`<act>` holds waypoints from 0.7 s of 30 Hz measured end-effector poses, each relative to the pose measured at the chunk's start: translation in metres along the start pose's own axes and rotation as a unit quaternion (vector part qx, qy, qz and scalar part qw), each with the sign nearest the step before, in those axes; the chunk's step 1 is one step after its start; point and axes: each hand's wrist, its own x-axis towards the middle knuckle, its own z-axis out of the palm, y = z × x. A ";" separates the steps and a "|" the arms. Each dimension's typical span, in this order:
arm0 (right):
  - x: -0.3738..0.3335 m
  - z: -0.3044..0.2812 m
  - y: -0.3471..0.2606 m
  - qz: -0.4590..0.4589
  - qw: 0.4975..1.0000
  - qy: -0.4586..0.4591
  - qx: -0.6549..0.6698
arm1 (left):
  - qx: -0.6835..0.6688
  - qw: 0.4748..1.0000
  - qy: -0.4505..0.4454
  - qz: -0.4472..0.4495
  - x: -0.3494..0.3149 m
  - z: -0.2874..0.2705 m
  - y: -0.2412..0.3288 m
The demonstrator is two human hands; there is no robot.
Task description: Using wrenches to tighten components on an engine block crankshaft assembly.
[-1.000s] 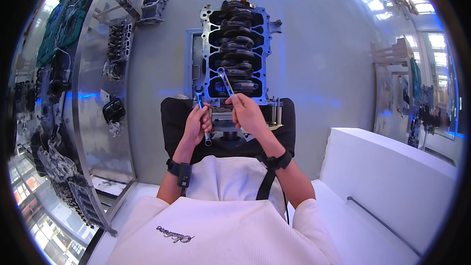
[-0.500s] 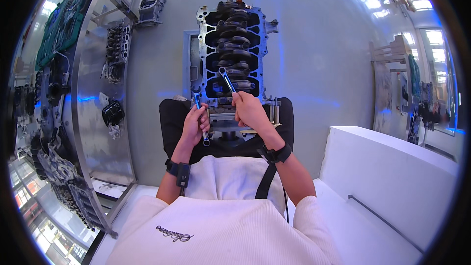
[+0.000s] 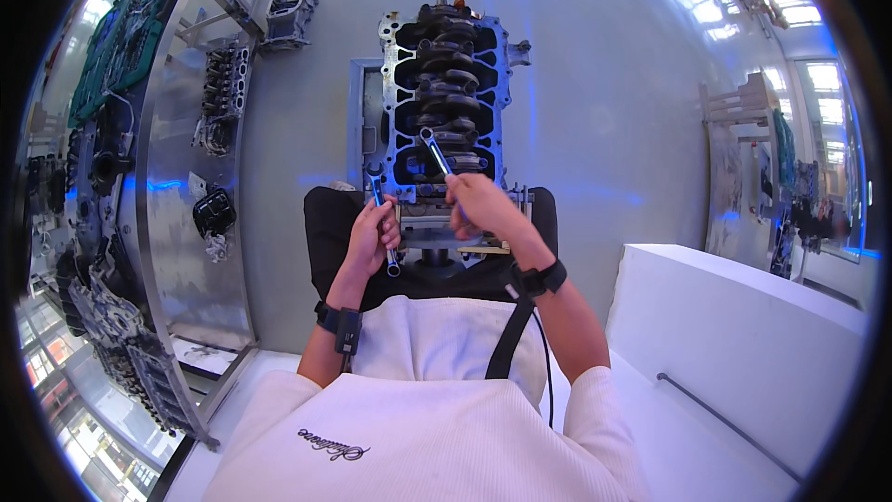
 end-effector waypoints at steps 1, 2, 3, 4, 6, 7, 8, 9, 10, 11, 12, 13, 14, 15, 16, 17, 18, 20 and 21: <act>0.002 0.020 0.006 -0.038 0.994 -0.064 0.084 | 0.002 1.000 0.004 -0.003 0.000 0.000 0.000; 0.003 0.031 0.007 -0.034 0.987 -0.070 0.140 | 0.003 1.000 0.004 -0.002 0.001 -0.001 0.000; 0.003 0.040 0.006 -0.029 0.977 -0.077 0.195 | 0.010 1.000 0.016 -0.005 0.001 -0.002 -0.001; 0.011 0.050 0.007 -0.023 0.962 -0.111 0.247 | 0.019 0.999 0.025 -0.009 0.003 -0.002 -0.001; 0.021 0.077 -0.001 -0.028 0.888 -0.150 0.434 | 0.014 0.999 0.041 -0.010 0.004 -0.003 -0.006; 0.024 0.089 -0.011 -0.044 0.855 -0.158 0.492 | 0.008 0.998 0.056 -0.012 0.003 0.000 -0.005; 0.030 0.099 -0.018 -0.048 0.853 -0.158 0.496 | 0.013 0.998 0.055 -0.013 0.003 0.004 -0.006; 0.038 0.111 -0.023 -0.085 0.830 -0.149 0.530 | 0.034 0.997 0.075 0.013 0.000 0.009 -0.004; 0.042 0.120 -0.028 -0.123 0.806 -0.139 0.563 | 0.054 0.993 0.092 0.040 -0.002 0.013 -0.002; 0.044 0.126 -0.030 -0.133 0.804 -0.123 0.566 | 0.064 0.996 0.047 0.030 0.000 -0.006 -0.005; 0.044 0.125 -0.029 -0.135 0.803 -0.122 0.567 | 0.066 0.996 0.046 0.029 -0.001 -0.002 -0.005; 0.045 0.123 -0.027 -0.125 0.807 -0.123 0.564 | 0.071 0.995 0.057 0.033 -0.001 0.001 -0.004; 0.046 0.121 -0.024 -0.116 0.811 -0.125 0.559 | 0.075 0.994 0.069 0.037 -0.001 0.004 -0.004; 0.043 0.119 -0.022 -0.115 0.812 -0.124 0.558 | 0.073 0.994 0.069 0.037 0.000 0.004 -0.004; 0.039 0.118 -0.019 -0.150 0.853 -0.115 0.486 | 0.059 0.995 0.070 0.027 0.002 0.004 -0.003; 0.037 0.115 -0.017 -0.183 0.887 -0.107 0.410 | 0.045 0.996 0.072 0.018 0.003 0.003 -0.002; 0.027 0.107 -0.022 -0.181 0.888 -0.105 0.410 | 0.044 0.996 0.071 0.016 0.004 0.004 -0.003; 0.007 0.096 -0.034 -0.139 0.932 -0.118 0.314 | 0.027 0.998 0.062 -0.005 0.002 -0.001 -0.003; 0.011 0.095 -0.029 -0.145 0.934 -0.075 0.318 | -0.007 0.995 0.093 -0.020 0.003 0.000 -0.005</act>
